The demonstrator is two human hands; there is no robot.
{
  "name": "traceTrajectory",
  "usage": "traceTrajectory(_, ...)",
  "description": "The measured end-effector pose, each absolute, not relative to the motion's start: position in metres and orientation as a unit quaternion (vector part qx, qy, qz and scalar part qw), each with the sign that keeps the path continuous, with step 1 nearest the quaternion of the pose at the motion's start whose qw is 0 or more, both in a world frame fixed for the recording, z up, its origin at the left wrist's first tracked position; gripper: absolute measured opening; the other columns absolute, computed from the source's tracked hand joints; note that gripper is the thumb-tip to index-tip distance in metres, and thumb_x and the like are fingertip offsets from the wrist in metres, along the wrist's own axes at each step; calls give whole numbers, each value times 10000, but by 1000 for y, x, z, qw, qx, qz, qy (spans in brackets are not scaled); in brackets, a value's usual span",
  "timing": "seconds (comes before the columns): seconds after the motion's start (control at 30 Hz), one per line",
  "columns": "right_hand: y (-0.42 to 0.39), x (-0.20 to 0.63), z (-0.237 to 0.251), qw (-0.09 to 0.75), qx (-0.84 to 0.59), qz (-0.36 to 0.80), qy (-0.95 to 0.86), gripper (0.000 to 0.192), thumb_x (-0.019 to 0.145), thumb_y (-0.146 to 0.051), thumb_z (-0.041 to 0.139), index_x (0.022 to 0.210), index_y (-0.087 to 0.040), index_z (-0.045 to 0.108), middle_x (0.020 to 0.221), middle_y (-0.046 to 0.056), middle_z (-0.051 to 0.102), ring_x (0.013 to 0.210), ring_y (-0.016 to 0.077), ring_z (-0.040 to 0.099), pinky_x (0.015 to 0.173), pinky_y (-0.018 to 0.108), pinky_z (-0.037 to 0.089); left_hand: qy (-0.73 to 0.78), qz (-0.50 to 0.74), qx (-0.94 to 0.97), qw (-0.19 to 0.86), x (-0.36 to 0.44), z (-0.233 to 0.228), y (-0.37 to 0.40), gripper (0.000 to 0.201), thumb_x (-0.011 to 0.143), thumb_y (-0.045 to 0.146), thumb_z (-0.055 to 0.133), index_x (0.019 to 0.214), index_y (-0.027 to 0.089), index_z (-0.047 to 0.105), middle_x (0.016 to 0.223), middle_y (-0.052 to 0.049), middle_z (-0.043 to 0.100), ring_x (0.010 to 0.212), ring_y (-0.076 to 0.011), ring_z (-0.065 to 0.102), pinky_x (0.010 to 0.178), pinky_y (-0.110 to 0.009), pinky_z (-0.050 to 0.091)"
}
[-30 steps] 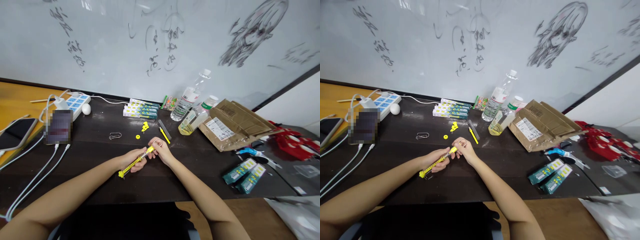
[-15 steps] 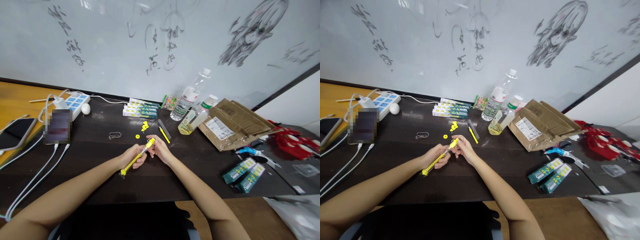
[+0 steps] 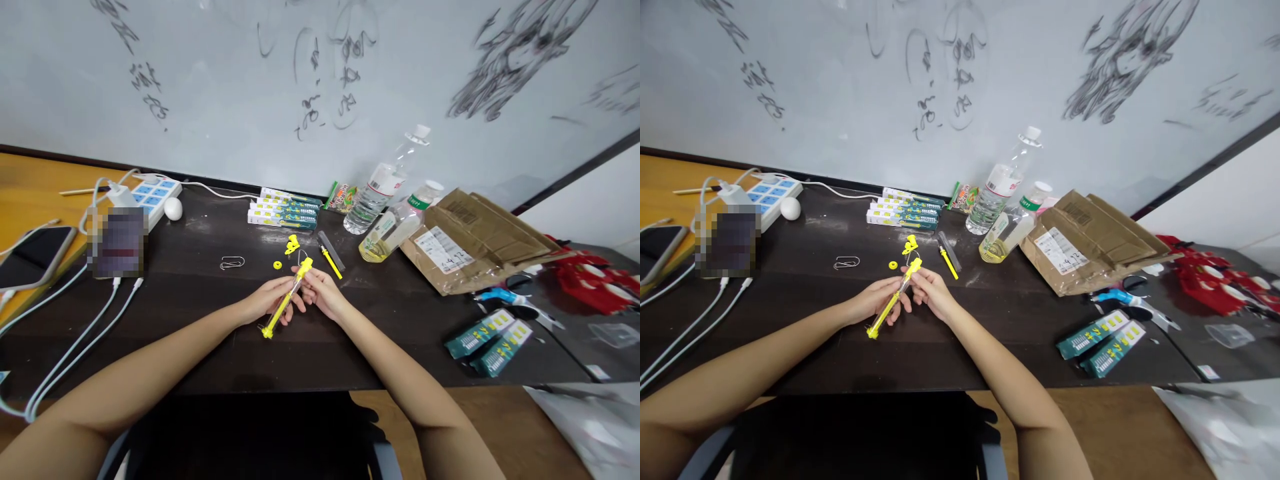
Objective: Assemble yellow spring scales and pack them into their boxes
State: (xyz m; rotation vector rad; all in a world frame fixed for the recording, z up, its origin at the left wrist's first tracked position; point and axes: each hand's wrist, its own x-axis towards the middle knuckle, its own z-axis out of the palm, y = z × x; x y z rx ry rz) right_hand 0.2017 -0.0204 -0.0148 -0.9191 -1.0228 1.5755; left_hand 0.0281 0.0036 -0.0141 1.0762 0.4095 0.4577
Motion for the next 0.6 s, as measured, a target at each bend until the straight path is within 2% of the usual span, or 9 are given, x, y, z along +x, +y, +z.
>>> traceTrajectory(0.2, -14, 213, -8, 568, -394, 621, -369, 327, 714, -411, 718, 934, -174, 671, 526, -75, 397, 427, 37, 289, 377, 151, 335, 195, 159, 497, 830, 27, -15, 5, 492, 922, 486, 408, 1280, 149, 421, 877, -126, 700, 581, -172, 673, 542, -281, 524)
traceTrajectory(0.33, -7, 228, -7, 611, -386, 601, -343, 333, 716, -435, 718, 920, -181, 652, 687, -20, 589, 475, 46, 437, 400, 156, 406, 166, 139, 502, 838, 25, -13, 3, 478, 919, 426, 455, 1286, 120, 471, 943, -147, 702, 797, -196, 690, 773, -331, 505)
traceTrajectory(0.43, -4, 234, -6, 628, -390, 589, -327, 347, 731, -473, 699, 909, -184, 629, 768, 4, 659, 504, 59, 511, 419, 162, 453, 151, 133, 514, 834, 24, -11, 1, 491, 893, 395, 522, 1290, 108, 482, 960, -148, 703, 909, -199, 668, 906, -357, 447)
traceTrajectory(0.6, -2, 236, -5, 651, -381, 575, -317, 334, 737, -470, 695, 879, -182, 603, 733, -1, 680, 483, 74, 557, 430, 178, 496, 171, 125, 558, 802, 26, -14, 1, 543, 870, 471, 540, 1296, 142, 471, 978, -136, 681, 873, -188, 651, 838, -359, 474)
